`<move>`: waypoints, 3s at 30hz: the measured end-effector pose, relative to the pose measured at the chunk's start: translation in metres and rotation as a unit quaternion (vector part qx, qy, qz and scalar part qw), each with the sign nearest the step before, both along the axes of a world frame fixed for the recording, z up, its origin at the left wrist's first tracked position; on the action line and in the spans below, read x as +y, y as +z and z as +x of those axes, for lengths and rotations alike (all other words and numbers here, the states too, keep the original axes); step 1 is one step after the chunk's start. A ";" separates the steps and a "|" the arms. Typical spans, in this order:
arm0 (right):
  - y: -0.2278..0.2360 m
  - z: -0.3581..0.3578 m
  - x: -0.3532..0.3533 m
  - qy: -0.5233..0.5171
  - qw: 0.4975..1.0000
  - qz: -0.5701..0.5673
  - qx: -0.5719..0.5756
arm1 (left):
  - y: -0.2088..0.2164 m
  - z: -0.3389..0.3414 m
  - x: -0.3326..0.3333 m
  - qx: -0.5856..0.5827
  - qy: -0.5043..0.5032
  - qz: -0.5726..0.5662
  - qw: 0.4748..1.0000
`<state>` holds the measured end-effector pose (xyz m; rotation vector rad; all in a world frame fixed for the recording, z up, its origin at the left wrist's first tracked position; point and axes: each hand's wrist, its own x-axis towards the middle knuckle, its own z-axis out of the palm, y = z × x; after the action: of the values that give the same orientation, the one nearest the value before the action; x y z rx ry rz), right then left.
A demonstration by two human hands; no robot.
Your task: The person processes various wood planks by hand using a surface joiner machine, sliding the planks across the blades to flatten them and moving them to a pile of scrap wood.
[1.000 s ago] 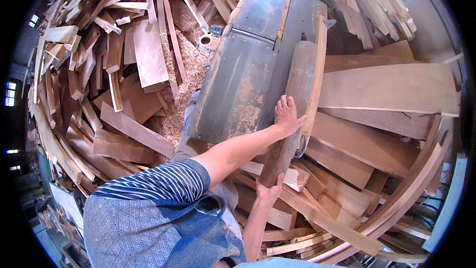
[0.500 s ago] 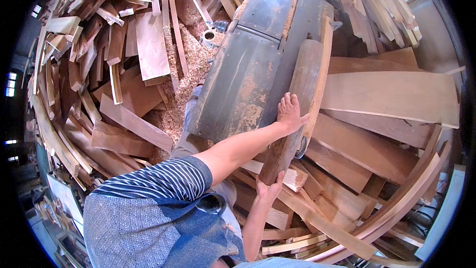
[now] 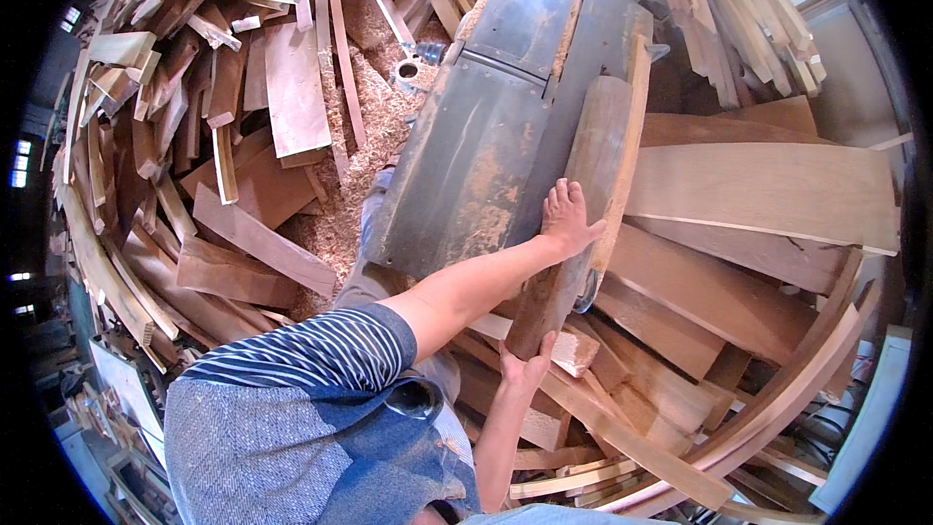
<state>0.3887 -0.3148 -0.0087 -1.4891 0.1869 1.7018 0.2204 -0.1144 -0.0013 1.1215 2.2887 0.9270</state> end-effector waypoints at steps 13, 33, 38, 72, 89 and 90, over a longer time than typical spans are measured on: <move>0.013 -0.010 0.006 -0.005 1.000 0.017 0.021 | 0.013 -0.010 0.004 -0.041 -0.015 -0.009 0.999; 0.012 -0.017 0.018 0.006 1.000 0.018 0.002 | 0.010 -0.016 0.017 -0.026 -0.012 -0.001 1.000; 0.015 -0.021 0.023 0.012 1.000 0.016 0.001 | 0.007 -0.018 0.023 -0.021 -0.006 0.006 1.000; 0.005 -0.027 0.041 0.021 0.999 0.024 0.020 | 0.011 -0.029 0.041 -0.001 0.003 0.014 1.000; -0.012 -0.026 0.051 0.043 0.995 0.071 0.050 | 0.002 -0.033 0.053 0.022 0.016 0.051 0.998; -0.015 -0.028 0.054 0.035 0.995 0.078 0.055 | 0.002 -0.034 0.058 0.019 0.014 0.052 0.998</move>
<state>0.3606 -0.2610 -0.0240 -1.3025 0.0588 1.8132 0.1862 -0.0568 0.0003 1.1621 2.3143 1.0562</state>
